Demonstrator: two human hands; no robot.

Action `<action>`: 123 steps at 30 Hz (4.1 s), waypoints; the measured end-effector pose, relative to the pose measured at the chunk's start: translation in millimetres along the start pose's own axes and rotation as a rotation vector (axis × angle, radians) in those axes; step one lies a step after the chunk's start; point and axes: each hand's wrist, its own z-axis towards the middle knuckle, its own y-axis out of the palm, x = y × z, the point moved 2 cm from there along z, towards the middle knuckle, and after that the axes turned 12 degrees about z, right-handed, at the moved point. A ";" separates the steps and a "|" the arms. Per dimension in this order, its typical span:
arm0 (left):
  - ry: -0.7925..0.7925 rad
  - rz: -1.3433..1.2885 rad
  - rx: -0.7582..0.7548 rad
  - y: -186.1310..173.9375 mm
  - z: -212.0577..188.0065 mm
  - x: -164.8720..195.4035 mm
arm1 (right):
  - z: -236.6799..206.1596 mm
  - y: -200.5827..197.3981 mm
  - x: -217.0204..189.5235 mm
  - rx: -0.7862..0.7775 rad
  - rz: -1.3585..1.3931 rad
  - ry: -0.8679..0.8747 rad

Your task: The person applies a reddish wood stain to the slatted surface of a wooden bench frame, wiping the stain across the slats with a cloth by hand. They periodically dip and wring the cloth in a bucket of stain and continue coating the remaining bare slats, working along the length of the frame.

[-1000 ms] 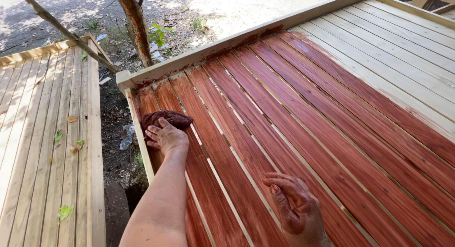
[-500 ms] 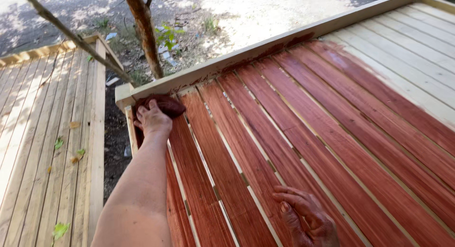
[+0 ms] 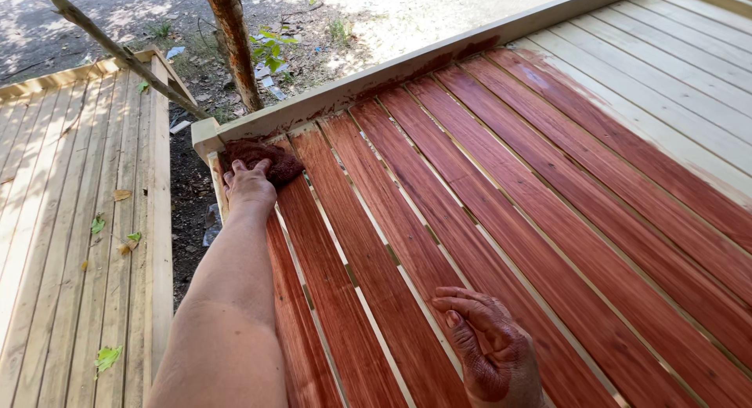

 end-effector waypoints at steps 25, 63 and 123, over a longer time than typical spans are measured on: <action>0.097 -0.017 -0.141 -13.8 -397.0 34.3 | -233.9 -96.3 -136.3 0.055 -0.047 -0.270; 0.585 -0.135 -0.377 -28.9 -611.9 40.9 | -357.6 -134.6 -125.9 0.315 -0.484 -0.091; 1.565 -0.168 -0.612 -5.6 -737.8 185.8 | -364.5 -150.7 -89.4 0.701 -0.628 0.166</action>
